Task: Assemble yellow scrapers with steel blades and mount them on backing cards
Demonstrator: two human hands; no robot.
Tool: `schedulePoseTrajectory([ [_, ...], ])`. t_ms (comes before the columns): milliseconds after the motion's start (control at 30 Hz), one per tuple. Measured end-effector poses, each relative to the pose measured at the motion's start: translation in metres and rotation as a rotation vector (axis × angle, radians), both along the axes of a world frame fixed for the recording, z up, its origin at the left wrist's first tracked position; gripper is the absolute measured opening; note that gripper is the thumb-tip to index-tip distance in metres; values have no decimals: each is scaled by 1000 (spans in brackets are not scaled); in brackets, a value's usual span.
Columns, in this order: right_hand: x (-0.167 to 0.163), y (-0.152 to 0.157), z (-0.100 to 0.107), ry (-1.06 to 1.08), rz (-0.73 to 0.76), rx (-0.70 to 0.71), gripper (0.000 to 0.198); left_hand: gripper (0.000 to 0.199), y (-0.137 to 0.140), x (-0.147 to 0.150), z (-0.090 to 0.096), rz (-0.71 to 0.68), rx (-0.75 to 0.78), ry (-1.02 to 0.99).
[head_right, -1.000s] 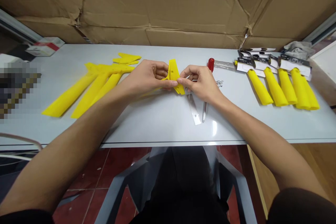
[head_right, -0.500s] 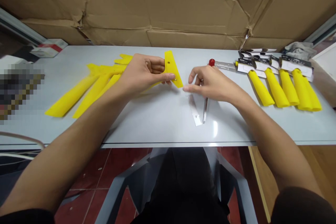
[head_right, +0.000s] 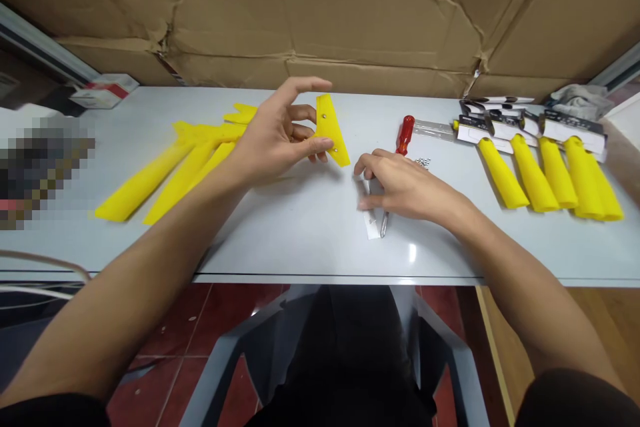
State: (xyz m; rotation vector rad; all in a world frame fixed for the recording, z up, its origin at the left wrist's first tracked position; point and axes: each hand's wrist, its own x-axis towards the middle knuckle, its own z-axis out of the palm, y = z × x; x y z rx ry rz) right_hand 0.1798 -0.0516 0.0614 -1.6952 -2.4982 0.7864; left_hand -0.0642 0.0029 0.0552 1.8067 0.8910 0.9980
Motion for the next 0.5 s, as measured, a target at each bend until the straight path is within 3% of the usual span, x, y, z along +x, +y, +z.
schedulePoseTrajectory([
  [167,-11,-12,1,-140,-147,46,68,69,4,-1,-4,-3,55,33],
  [333,-18,-25,3,25,-155,-17,56,72,1,-1,-2,-16,13,58],
  [500,-29,-37,3,-42,-141,75,50,73,-5,0,3,2,-64,75],
])
